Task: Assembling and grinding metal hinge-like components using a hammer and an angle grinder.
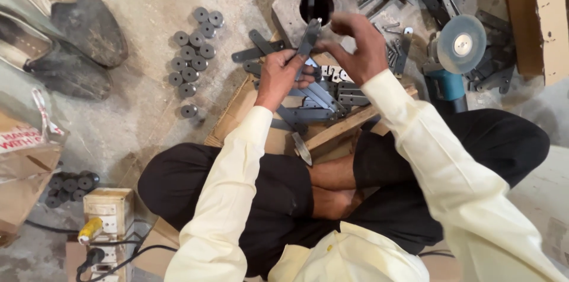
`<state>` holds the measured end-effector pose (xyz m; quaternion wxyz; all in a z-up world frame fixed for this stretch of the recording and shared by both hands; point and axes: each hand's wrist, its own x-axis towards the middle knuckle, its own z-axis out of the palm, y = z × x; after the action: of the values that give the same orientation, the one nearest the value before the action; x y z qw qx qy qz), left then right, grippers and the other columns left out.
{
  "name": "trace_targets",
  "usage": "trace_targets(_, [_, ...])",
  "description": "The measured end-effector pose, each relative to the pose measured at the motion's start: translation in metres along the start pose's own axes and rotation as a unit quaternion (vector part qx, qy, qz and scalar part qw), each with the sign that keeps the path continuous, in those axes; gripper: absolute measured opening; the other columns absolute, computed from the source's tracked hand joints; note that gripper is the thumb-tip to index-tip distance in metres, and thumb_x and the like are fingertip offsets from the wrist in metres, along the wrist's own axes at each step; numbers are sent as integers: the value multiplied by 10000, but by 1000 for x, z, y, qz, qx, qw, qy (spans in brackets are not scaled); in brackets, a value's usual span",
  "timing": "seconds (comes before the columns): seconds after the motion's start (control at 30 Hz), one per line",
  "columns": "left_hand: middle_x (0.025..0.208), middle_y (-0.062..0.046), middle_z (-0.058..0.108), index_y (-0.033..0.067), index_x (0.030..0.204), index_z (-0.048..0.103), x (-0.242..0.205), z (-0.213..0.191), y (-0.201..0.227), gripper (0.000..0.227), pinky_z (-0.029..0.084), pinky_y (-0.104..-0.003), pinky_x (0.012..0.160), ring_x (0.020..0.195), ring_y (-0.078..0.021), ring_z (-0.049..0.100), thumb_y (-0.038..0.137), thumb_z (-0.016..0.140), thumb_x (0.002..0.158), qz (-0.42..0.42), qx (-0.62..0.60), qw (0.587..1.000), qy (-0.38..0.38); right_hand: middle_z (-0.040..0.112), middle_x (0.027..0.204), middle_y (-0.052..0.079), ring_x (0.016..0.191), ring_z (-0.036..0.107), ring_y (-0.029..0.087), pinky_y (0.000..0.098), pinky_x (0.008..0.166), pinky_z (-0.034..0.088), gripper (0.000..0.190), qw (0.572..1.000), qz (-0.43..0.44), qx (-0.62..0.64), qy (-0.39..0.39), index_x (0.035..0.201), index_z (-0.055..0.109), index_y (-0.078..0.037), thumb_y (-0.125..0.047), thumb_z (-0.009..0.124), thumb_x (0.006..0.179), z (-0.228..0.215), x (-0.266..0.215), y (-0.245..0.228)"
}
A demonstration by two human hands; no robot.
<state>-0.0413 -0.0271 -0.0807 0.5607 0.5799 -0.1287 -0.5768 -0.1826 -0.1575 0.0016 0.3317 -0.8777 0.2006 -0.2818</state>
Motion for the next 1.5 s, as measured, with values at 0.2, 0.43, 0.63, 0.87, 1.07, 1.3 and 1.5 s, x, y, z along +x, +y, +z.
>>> trace_targets(0.2, [839,-94,770,-22,1028,710,-10,-2,19,282,601,-271,545,647,-164,755,246,627,999,13,1,1000,6,671,1001,108,921,672,342,468,698,548,473,880,-21,-138,-455,1050,702,-108,-253,859,629,-13,-82,-30])
trace_targets(0.43, [769,-77,732,-7,986,723,-17,0,22,308,583,-266,500,575,-140,722,276,604,1006,-4,56,998,17,646,1003,67,1039,641,305,454,822,533,300,845,-129,-224,-469,1025,677,-124,-195,766,747,6,-115,-3])
trace_targets(0.63, [712,-81,712,-19,919,684,-13,-1,16,320,544,-281,450,514,-144,688,263,566,1014,5,71,997,44,669,947,148,853,664,388,489,771,528,432,934,-18,-132,-333,1131,696,-57,-235,772,744,-59,-50,-39])
trace_targets(0.87, [647,-69,685,-23,883,707,-13,3,29,328,538,-286,425,468,-125,644,249,573,1008,34,86,993,73,717,1066,144,836,731,228,356,691,596,359,995,45,-70,-54,1408,619,-67,-107,708,1063,-88,-23,-38])
trace_targets(1.07, [635,-61,681,-16,879,715,-14,6,29,318,528,-278,415,460,-119,644,242,579,1004,26,83,994,67,701,1050,140,806,695,184,336,655,613,470,990,-6,-141,2,1522,580,-78,-94,756,1087,-71,-16,-19])
trace_targets(1.3, [633,-62,681,-14,863,714,-14,3,27,323,523,-276,407,456,-117,638,248,590,1005,27,85,993,71,720,1208,181,923,741,223,359,728,647,404,993,50,-104,-5,1509,574,-101,-133,677,1119,-58,-14,-5])
trace_targets(1.5, [640,-65,692,-18,868,711,-13,5,26,304,525,-282,404,460,-123,650,231,591,996,28,90,993,68,727,1118,145,884,701,226,364,740,626,437,987,-73,-144,19,1531,545,-139,-135,683,1117,-49,-22,16])
